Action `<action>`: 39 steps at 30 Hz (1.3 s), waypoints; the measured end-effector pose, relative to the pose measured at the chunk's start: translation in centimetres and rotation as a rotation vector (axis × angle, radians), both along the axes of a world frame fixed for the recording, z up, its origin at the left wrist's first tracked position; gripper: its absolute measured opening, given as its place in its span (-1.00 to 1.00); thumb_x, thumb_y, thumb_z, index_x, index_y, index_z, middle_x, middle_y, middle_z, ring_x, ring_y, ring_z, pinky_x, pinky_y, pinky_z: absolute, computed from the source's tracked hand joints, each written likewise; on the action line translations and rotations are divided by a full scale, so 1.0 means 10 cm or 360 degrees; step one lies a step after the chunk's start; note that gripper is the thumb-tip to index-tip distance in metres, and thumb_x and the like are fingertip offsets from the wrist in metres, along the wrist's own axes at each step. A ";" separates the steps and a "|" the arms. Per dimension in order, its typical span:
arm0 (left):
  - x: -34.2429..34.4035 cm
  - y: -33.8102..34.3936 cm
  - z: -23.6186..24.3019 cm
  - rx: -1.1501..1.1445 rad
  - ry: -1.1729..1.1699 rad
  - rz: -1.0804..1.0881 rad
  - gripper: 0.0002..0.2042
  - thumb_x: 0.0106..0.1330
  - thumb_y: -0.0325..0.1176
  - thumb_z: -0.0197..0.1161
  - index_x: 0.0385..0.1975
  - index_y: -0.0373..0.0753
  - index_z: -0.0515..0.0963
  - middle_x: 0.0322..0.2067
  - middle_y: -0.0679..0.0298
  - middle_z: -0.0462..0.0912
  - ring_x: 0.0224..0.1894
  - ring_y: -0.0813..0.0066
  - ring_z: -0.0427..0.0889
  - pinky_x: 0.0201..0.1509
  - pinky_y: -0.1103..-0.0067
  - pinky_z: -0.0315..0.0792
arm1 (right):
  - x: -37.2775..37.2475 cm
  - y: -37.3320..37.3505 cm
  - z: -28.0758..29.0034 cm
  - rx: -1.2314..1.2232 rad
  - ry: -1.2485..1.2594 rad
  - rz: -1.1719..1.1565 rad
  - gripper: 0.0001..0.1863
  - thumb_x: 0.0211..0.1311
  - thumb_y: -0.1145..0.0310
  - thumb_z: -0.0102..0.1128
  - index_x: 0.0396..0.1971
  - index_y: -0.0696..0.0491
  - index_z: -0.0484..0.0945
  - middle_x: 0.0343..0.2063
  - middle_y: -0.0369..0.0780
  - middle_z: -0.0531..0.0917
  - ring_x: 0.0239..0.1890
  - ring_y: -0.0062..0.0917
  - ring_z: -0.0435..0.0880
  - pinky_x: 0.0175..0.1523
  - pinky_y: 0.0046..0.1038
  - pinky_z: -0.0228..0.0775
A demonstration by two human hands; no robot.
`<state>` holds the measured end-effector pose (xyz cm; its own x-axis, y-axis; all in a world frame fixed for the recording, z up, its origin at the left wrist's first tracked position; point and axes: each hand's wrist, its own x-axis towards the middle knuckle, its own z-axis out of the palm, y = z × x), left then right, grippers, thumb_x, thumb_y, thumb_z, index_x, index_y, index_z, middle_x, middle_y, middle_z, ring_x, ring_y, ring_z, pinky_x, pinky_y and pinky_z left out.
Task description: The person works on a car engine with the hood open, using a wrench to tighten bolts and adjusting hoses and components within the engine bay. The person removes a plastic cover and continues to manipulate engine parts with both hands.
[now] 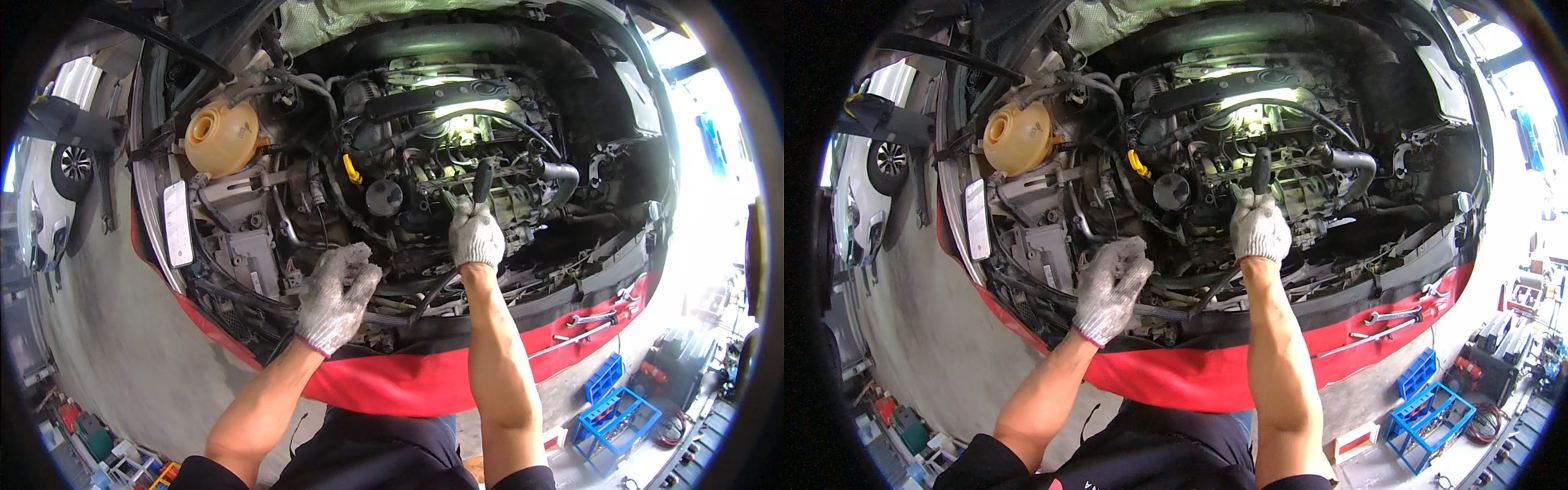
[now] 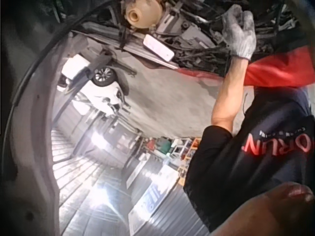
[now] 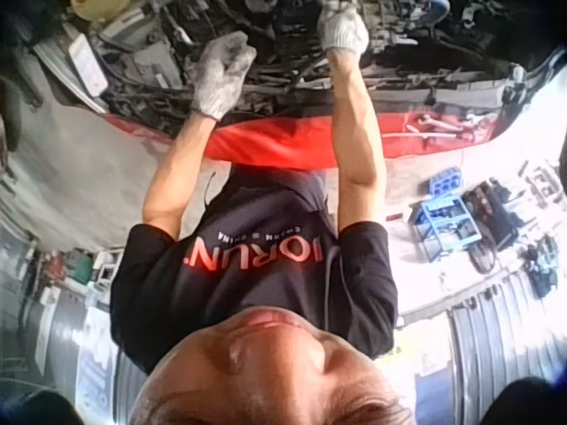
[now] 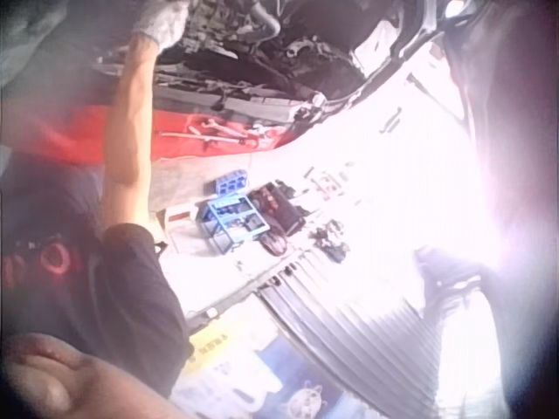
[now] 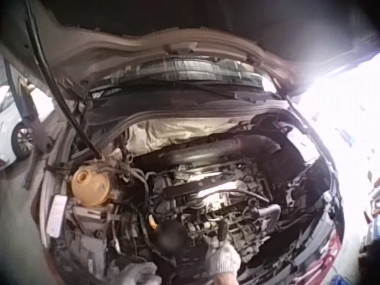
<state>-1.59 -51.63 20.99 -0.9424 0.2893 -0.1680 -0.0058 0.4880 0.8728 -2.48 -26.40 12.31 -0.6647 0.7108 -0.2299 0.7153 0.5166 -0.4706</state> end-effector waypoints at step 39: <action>-0.19 1.94 -1.30 0.1846 -0.2073 0.0672 -0.58 0.53 0.12 0.12 -0.03 -0.15 0.60 -0.22 0.18 0.72 -0.24 0.25 0.68 -0.05 0.28 0.61 | 0.26 0.41 -0.02 -0.0742 0.0159 -0.0304 -0.35 0.48 -0.17 0.05 -0.06 0.25 0.57 -0.34 0.00 0.73 -0.31 -0.14 0.72 -0.21 -0.20 0.53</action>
<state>-3.48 -32.27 7.94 -0.4166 0.5870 -0.6942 -0.8488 -0.5245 0.0659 0.14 -22.29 12.15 -0.5678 0.6590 -0.4932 0.7161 0.0999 -0.6909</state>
